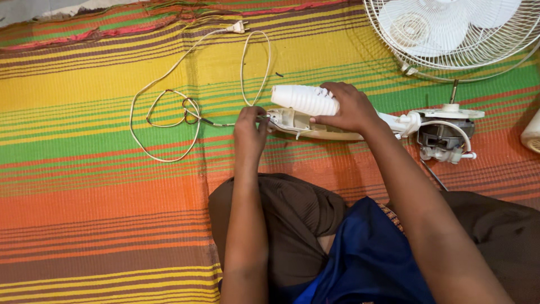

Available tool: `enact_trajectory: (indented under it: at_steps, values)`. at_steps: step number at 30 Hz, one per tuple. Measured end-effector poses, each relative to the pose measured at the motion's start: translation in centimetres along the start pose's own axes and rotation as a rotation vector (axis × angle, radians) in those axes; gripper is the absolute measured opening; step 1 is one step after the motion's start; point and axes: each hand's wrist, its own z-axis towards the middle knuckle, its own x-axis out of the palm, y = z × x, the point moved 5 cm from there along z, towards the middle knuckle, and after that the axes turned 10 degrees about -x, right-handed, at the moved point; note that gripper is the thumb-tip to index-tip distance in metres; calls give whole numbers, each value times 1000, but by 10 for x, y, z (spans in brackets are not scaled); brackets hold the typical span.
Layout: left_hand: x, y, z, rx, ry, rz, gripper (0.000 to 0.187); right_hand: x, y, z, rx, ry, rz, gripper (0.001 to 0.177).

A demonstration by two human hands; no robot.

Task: The person sits on a mat and uses a screwdriver to remove screws from the rear cap and body of a disassembled white electric fan. They detach the rear cap, then continue unscrewing the fan body casing.

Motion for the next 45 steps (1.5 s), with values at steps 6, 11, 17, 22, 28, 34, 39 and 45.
enact_trajectory:
  at_steps: [6, 11, 17, 22, 28, 34, 39, 45]
  values:
    - [15, -12, -14, -2, 63, -48, 12, 6, 5, -2, -2, -6, -45, 90]
    - [27, -12, -12, -9, 199, -47, 31, 6, 11, -3, -54, -42, -96, 88]
    - [28, -11, -14, 70, 347, 99, 53, 7, 9, -2, -48, -32, -111, 88]
    - [17, -16, -6, 197, 311, 84, 65, 4, 9, -3, -45, -6, -103, 87]
    - [26, -12, -3, 136, 321, 140, 34, -3, 10, -3, -56, -25, -57, 85]
    - [32, -15, -1, 146, 291, 242, 14, -14, 8, -2, -55, -54, -11, 83]
    - [38, -15, -1, 151, 337, 313, 15, -17, 9, -4, -46, -47, 6, 85]
    - [45, -10, 5, 200, 244, 306, 9, -17, 8, -5, -10, -15, 8, 89]
